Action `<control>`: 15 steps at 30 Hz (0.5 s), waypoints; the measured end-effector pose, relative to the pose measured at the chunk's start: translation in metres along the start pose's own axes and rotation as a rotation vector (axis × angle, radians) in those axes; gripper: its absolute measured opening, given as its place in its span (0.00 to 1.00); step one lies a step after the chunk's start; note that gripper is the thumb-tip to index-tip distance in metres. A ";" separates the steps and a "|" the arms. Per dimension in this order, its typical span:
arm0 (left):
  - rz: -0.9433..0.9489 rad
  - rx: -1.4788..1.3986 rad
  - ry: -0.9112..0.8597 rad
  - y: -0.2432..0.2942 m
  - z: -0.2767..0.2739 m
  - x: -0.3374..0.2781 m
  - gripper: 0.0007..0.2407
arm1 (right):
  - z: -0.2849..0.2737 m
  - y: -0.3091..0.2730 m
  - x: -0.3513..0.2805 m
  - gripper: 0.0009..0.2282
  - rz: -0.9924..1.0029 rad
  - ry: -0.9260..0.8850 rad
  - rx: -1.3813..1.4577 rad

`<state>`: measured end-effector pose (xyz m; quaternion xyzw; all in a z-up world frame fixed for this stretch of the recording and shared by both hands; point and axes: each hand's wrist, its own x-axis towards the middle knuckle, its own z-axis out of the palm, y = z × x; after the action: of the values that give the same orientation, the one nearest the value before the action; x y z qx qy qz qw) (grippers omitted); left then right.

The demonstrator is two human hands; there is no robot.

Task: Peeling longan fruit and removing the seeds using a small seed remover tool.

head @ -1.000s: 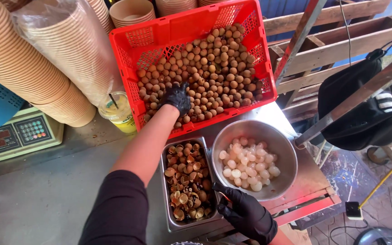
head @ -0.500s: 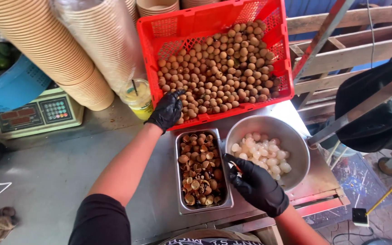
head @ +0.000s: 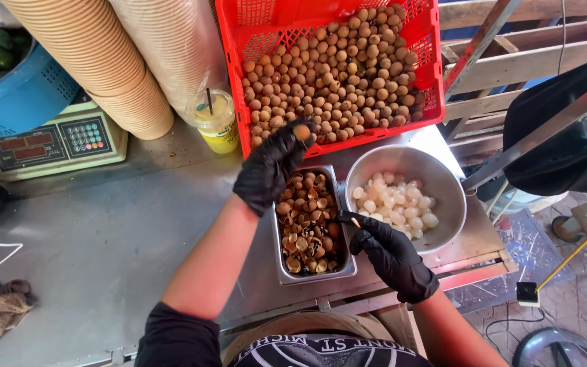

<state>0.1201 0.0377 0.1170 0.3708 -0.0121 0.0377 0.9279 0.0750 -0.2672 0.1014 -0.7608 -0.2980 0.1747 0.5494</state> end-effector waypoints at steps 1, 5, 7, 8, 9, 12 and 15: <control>0.002 -0.002 0.004 -0.006 0.008 -0.014 0.18 | 0.004 0.010 0.000 0.19 0.001 -0.005 -0.001; -0.057 -0.068 0.016 -0.025 0.029 -0.067 0.18 | 0.015 0.016 -0.002 0.23 -0.098 0.015 0.107; -0.056 -0.151 -0.059 -0.047 0.013 -0.082 0.19 | 0.021 0.005 -0.002 0.25 -0.203 0.012 -0.032; -0.082 -0.158 -0.002 -0.065 -0.006 -0.085 0.16 | 0.024 0.000 -0.002 0.27 -0.201 0.047 -0.150; -0.110 -0.164 0.052 -0.084 -0.024 -0.087 0.14 | 0.027 -0.004 -0.001 0.28 -0.200 0.085 -0.270; -0.080 -0.180 0.074 -0.077 -0.001 -0.114 0.15 | 0.033 -0.090 0.002 0.32 -0.160 0.085 -0.628; -0.056 -0.165 0.042 -0.090 -0.010 -0.125 0.14 | 0.030 -0.079 0.005 0.33 -0.398 0.063 -0.665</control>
<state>0.0022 -0.0279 0.0418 0.2924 0.0145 0.0183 0.9560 0.0405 -0.2246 0.1655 -0.8296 -0.4633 -0.0651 0.3047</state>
